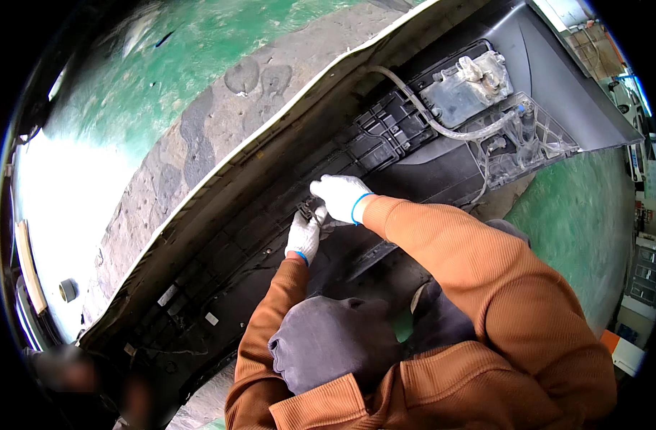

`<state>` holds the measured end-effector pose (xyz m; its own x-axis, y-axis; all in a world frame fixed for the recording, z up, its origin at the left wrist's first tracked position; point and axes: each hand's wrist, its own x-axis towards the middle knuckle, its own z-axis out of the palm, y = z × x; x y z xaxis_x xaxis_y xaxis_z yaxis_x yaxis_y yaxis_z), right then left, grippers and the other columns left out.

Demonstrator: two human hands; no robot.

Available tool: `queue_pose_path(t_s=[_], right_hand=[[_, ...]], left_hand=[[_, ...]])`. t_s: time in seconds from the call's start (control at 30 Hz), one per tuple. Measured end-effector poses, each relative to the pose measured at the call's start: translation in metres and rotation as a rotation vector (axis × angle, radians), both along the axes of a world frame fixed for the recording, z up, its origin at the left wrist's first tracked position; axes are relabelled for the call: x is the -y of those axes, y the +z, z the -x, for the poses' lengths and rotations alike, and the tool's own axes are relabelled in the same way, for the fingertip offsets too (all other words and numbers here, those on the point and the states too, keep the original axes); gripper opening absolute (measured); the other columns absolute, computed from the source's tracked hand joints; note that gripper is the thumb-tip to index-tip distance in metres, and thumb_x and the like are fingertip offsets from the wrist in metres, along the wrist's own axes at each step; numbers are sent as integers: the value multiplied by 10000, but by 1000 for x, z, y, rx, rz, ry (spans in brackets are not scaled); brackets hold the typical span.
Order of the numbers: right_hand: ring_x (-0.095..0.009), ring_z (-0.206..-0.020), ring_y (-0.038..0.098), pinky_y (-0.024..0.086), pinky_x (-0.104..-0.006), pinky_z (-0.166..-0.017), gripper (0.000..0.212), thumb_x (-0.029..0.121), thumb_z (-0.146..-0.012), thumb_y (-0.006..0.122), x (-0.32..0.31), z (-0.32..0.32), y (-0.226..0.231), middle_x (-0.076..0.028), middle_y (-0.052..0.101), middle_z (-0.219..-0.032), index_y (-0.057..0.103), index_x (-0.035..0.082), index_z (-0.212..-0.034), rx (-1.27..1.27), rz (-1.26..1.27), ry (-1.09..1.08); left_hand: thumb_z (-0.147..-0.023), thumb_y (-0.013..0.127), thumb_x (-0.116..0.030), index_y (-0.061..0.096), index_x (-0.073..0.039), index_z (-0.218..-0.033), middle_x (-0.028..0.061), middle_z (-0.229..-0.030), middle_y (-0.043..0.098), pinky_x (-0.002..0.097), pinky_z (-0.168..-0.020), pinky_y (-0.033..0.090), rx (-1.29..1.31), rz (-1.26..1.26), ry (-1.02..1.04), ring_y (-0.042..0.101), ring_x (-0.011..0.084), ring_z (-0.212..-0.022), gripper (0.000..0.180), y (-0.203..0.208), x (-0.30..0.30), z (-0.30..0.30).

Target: The person works on the rear bumper of a car, removing a small black component and its attached wiring from the bumper's interior. They then reposition the bumper and continue to manipulate the wiring harness and internal components.

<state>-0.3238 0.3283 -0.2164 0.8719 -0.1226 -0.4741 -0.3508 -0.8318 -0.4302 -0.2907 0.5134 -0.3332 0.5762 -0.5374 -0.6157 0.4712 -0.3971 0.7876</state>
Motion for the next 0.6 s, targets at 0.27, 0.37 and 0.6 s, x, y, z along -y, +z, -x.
queue_pose_path(t_s=[0.27,0.37,0.6], right_hand=[[-436,-1277,625,518,-498,-1094,592,304,-902,778,3,-7,7,-225,637,-1331,630,125,-1447,10,-143,1],[-421,-1205,646,535,-498,-1041,559,337,-909,782,-2,-10,3,-209,636,-1229,671,187,-1436,7,-46,79],[-398,-1167,644,532,-477,-1023,460,340,-923,787,-8,-13,4,-186,617,-1189,737,204,-1360,-24,-60,57]], left_hand=[[-1034,720,-227,580,-27,-1440,208,-1141,796,408,-966,575,233,-29,51,773,299,-1068,474,34,-32,19],[-1029,728,-186,599,-30,-1408,194,-1127,803,386,-954,581,224,8,79,781,280,-1048,430,31,-30,19],[-1031,743,-176,574,27,-1400,185,-1171,780,322,-933,578,140,-17,25,744,203,-1042,454,43,-26,6]])
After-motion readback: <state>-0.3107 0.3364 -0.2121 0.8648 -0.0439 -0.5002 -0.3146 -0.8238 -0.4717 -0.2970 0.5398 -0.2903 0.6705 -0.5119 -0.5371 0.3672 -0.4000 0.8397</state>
